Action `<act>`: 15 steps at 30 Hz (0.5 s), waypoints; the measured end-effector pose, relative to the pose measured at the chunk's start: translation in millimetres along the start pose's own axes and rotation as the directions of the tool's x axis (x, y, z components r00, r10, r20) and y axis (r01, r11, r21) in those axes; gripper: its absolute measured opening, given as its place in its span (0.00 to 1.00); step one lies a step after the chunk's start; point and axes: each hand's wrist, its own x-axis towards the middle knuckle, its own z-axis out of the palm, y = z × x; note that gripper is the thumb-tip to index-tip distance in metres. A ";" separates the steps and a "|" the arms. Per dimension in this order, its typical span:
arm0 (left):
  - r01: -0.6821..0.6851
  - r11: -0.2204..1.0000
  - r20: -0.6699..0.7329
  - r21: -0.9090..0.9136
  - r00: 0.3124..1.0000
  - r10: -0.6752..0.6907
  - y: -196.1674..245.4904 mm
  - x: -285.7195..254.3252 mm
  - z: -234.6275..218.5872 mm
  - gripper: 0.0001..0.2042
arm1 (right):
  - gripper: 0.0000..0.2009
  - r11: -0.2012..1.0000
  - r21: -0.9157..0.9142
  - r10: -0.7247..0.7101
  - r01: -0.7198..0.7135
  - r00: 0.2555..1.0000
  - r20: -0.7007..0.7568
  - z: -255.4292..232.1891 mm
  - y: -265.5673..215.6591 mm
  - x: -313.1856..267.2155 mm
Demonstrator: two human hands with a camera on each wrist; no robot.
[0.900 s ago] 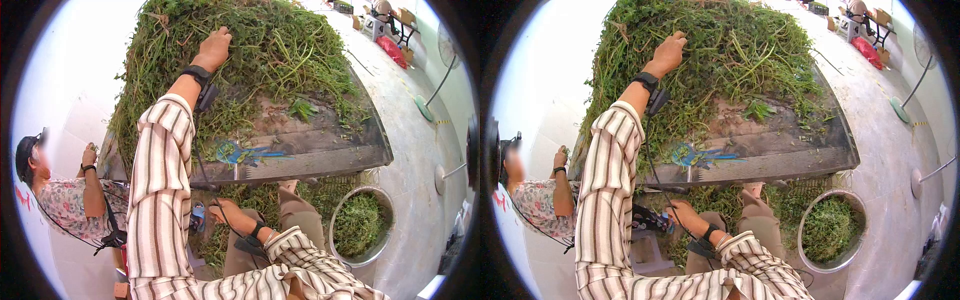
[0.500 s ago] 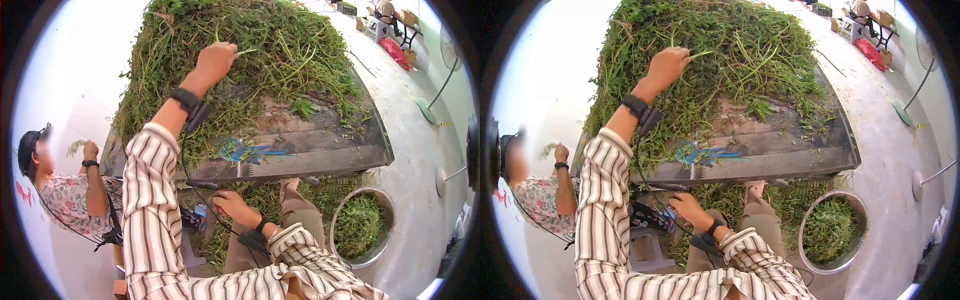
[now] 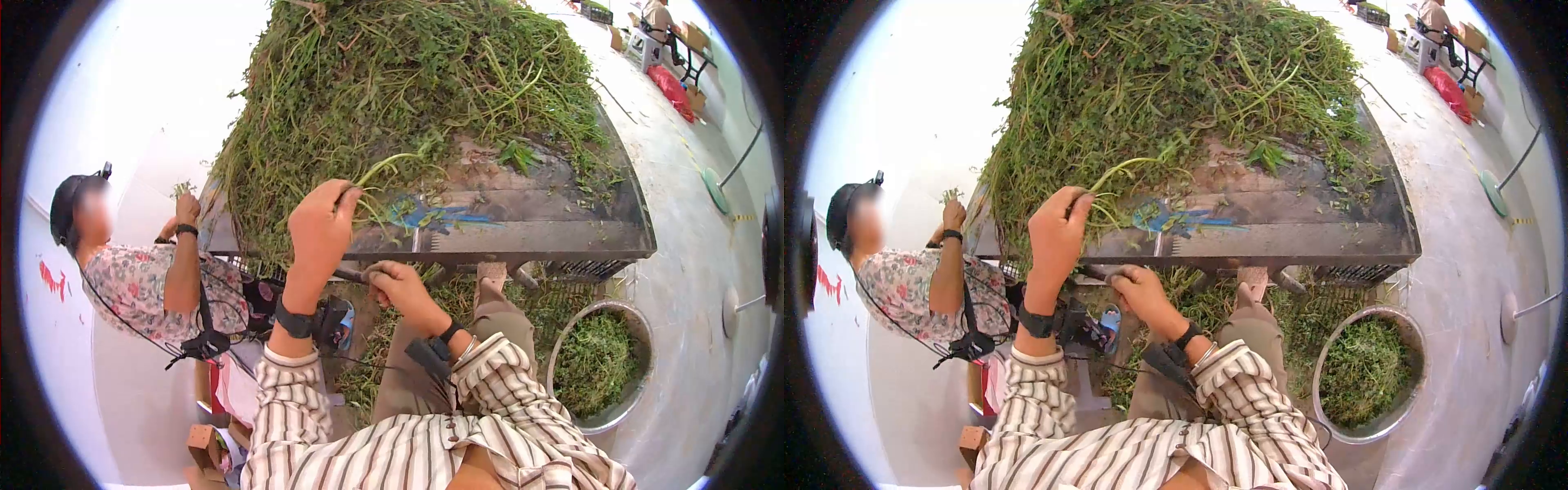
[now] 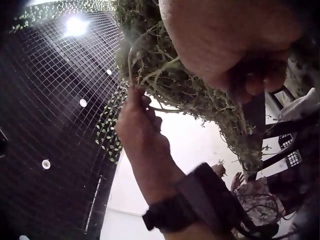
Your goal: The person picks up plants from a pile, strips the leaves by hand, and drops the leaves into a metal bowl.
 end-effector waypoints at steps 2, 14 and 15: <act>0.095 0.994 -0.021 -0.048 0.995 -0.096 1.2 -13.5 -9.5 0.07 | 0.08 1.000 -0.010 -0.016 0.016 1.000 0.001 1.4 -5.2 -1.3; 0.400 0.877 0.102 -0.267 0.917 -0.387 -4.1 -69.8 2.1 0.09 | 0.11 0.899 0.435 -0.111 0.056 0.989 0.102 13.4 -25.6 -1.7; 0.383 0.888 0.088 -0.254 0.924 -0.373 -0.9 -71.1 1.4 0.09 | 0.11 0.875 0.482 -0.116 0.052 0.988 0.105 12.8 -23.9 -0.2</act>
